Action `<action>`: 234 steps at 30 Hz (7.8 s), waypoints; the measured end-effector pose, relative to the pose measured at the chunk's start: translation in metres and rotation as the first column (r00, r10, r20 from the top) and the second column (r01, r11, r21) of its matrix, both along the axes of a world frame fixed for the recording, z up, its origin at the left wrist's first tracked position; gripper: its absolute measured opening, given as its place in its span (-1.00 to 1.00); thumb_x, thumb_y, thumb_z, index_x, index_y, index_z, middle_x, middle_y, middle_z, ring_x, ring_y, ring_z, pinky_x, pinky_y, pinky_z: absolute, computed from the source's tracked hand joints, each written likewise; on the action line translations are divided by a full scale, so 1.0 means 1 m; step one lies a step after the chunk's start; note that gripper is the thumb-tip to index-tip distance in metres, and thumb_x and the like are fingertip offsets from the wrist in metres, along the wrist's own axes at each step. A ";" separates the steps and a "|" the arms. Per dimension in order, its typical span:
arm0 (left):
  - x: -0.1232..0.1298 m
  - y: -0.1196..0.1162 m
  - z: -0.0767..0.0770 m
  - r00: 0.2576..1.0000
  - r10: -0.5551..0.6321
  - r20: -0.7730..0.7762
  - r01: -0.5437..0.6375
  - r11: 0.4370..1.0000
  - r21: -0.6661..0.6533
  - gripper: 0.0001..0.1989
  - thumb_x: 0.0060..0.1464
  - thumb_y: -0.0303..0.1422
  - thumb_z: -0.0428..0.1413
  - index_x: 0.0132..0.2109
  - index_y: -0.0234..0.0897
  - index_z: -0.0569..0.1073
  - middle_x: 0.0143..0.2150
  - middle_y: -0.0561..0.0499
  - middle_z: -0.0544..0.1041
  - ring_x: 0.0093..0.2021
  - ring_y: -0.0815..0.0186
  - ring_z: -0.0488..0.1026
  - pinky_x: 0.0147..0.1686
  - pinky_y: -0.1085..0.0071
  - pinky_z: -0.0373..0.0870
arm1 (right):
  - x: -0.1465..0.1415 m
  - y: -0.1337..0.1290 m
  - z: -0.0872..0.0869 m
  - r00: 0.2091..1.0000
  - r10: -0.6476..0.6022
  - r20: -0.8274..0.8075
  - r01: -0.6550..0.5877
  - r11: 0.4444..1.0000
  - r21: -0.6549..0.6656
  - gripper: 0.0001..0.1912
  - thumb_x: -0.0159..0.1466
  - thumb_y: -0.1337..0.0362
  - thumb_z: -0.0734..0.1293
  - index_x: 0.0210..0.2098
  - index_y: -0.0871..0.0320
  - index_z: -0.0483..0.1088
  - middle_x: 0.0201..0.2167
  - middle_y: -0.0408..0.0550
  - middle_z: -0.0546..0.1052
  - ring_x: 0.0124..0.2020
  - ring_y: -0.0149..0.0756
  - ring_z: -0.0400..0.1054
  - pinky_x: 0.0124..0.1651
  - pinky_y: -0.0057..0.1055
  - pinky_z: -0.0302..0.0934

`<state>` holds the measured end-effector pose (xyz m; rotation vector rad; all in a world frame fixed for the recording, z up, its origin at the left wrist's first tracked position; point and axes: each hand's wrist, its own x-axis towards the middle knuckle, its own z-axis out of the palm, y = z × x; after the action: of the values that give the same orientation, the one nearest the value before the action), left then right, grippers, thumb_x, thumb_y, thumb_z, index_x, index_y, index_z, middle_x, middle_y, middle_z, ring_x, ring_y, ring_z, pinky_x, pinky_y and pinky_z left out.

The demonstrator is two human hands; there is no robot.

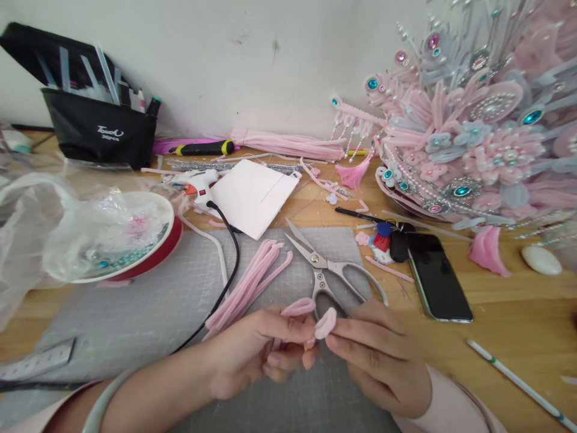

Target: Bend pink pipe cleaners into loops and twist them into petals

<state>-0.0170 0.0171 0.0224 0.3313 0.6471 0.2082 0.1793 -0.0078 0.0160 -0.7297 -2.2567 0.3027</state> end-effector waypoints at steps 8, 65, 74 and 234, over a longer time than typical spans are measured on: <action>0.000 -0.002 0.001 1.000 -0.022 0.018 0.023 0.999 -0.040 -0.88 -0.05 -0.41 0.06 -0.44 -0.33 0.25 -0.59 0.12 0.31 -0.71 0.59 -0.13 -0.68 0.55 -0.27 | 0.004 0.003 -0.002 0.975 -0.080 0.206 0.033 0.974 0.222 -0.75 0.22 0.44 0.17 -0.17 0.15 0.39 -0.29 -0.14 0.54 -0.33 -0.36 0.28 -0.22 -0.33 0.16; -0.002 -0.012 -0.008 0.875 0.351 -0.335 0.428 -0.235 0.873 -0.87 0.10 -0.49 -0.11 -0.35 -0.32 0.32 -0.45 0.01 0.42 -0.48 0.41 0.31 -0.47 0.51 0.21 | -0.007 -0.004 -0.001 0.929 -0.340 -0.144 0.153 0.709 -0.688 -0.88 0.13 0.39 0.25 -0.30 0.15 0.30 -0.36 -0.10 0.35 -0.47 -0.43 0.24 -0.44 -0.49 0.19; 0.006 -0.012 -0.006 0.887 0.246 -0.390 0.269 0.410 0.871 -0.77 0.09 -0.29 -0.05 -0.47 -0.32 0.29 -0.56 0.13 0.21 -0.53 0.47 0.12 -0.53 0.55 0.09 | -0.008 -0.007 -0.003 0.971 -0.185 -0.149 0.065 0.810 -0.583 -0.77 0.13 0.41 0.30 -0.19 0.13 0.37 -0.38 -0.06 0.44 -0.47 -0.44 0.32 -0.45 -0.56 0.23; 0.015 -0.028 -0.019 0.985 0.171 -0.034 -0.100 0.717 0.690 -0.64 0.14 -0.16 -0.16 -0.18 -0.29 0.41 -0.29 -0.03 0.42 -0.33 0.36 0.28 -0.28 0.45 0.24 | -0.034 -0.008 -0.021 0.524 -0.684 -0.507 -0.440 0.291 -0.849 -0.85 0.09 0.23 0.35 -0.54 0.18 0.43 -0.61 -0.22 0.22 -0.70 -0.56 0.05 -0.69 -0.55 0.01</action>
<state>-0.0020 -0.0109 0.0031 1.0262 0.6723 0.5862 0.1456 -0.0161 -0.0050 -1.0283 -0.7143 1.6761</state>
